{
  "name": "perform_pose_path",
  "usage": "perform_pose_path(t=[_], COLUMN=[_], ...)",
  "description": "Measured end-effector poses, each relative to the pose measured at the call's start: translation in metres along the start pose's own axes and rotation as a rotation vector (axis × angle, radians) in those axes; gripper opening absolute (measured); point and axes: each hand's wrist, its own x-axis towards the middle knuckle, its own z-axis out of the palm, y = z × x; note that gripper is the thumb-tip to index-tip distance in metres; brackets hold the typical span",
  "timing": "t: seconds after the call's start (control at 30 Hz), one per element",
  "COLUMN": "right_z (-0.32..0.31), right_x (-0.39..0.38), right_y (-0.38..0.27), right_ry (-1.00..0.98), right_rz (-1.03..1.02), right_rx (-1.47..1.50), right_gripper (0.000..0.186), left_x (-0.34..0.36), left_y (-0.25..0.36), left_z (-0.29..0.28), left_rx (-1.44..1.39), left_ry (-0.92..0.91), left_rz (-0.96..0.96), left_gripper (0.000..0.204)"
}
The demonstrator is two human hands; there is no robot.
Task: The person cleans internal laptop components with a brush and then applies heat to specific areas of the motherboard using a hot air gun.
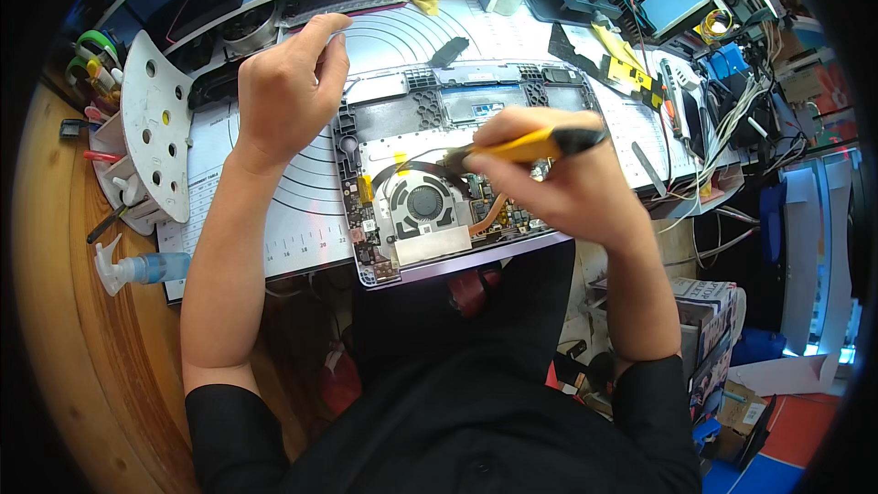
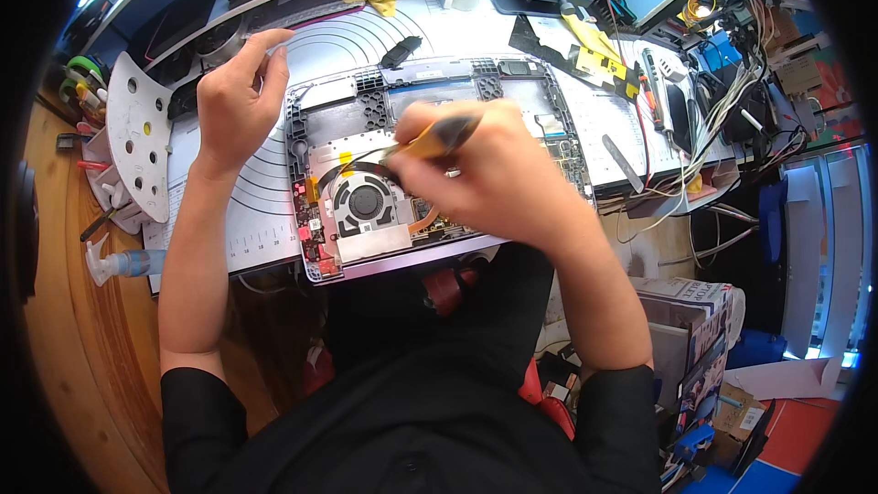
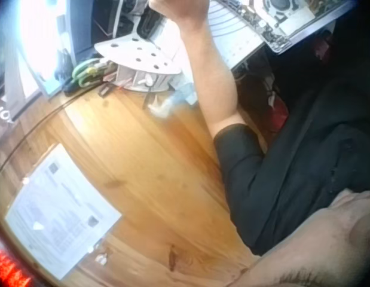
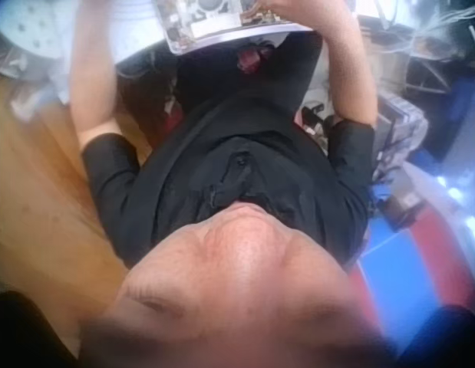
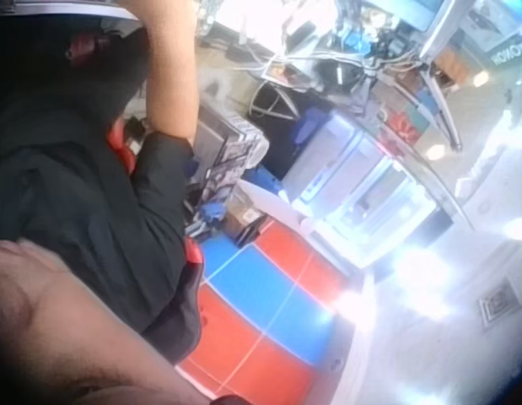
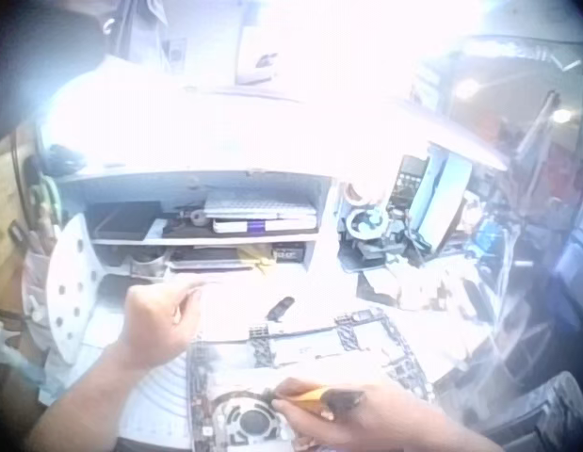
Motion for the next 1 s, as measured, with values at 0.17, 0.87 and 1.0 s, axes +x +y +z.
perform_pose_path(t=[0.17,0.87,1.0], right_z=[-0.008,-0.015,-0.017], right_x=[0.010,-0.029,-0.036], right_y=[-0.003,0.001,-0.006], right_ry=[-0.140,-0.013,-0.118], right_rz=[-0.059,-0.040,-0.127], right_rx=[-0.015,-0.045,0.023], right_gripper=[0.010,0.010,0.011], left_x=[-0.001,-0.001,-0.001], left_y=[-0.003,-0.001,-0.002], left_z=[-0.002,-0.001,0.000], left_rx=[0.013,0.013,0.012], left_ry=[-0.008,-0.010,-0.009], left_rz=[0.002,0.005,-0.005], left_gripper=[0.016,0.015,0.016])
